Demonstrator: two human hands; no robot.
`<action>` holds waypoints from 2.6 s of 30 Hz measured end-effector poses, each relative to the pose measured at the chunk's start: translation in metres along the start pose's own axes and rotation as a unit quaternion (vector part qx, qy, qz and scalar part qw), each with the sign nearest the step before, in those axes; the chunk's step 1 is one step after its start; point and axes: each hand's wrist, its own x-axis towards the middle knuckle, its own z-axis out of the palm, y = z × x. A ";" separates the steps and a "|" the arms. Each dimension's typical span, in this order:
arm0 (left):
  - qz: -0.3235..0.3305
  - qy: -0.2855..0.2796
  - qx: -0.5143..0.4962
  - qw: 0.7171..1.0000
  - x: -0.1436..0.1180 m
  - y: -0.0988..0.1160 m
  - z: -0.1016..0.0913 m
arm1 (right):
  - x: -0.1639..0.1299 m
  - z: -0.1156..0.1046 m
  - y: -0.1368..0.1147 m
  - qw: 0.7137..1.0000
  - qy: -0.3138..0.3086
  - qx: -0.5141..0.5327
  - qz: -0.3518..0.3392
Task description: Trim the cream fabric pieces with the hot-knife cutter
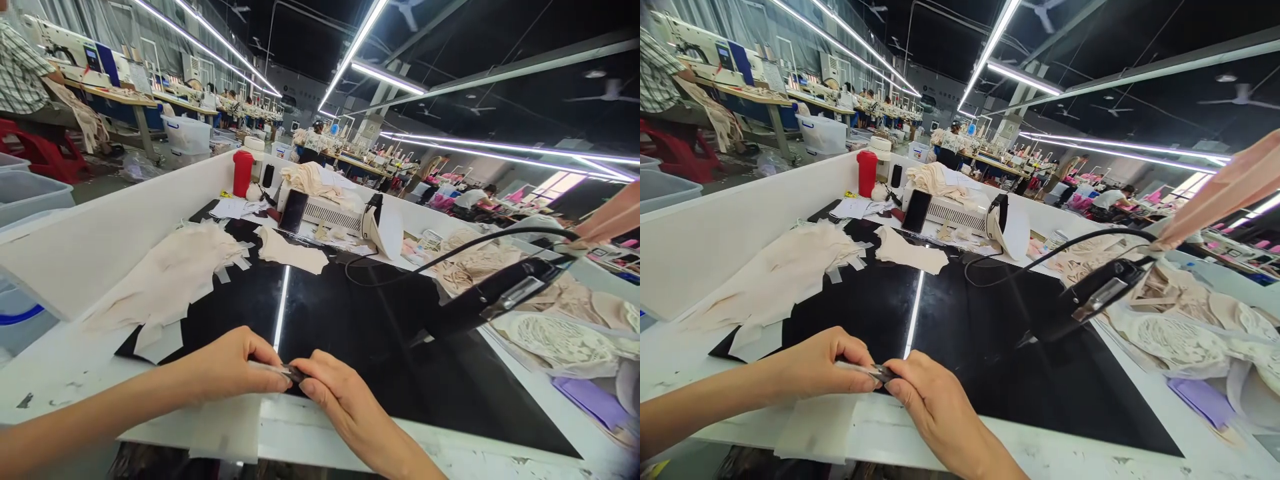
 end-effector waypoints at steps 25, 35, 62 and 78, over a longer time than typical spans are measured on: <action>0.000 0.018 0.053 0.998 -0.007 -0.004 0.000 | 0.012 0.005 -0.006 1.000 -0.027 -0.007 0.015; 0.001 0.014 0.056 0.998 -0.006 -0.009 0.001 | 0.013 0.009 -0.003 1.000 -0.012 -0.024 0.005; -0.028 0.006 0.071 0.997 -0.008 -0.004 0.010 | 0.014 0.019 0.000 1.000 0.004 -0.012 -0.025; -0.051 -0.024 0.033 0.998 -0.018 -0.002 0.005 | -0.006 0.015 0.010 0.998 0.063 0.016 0.005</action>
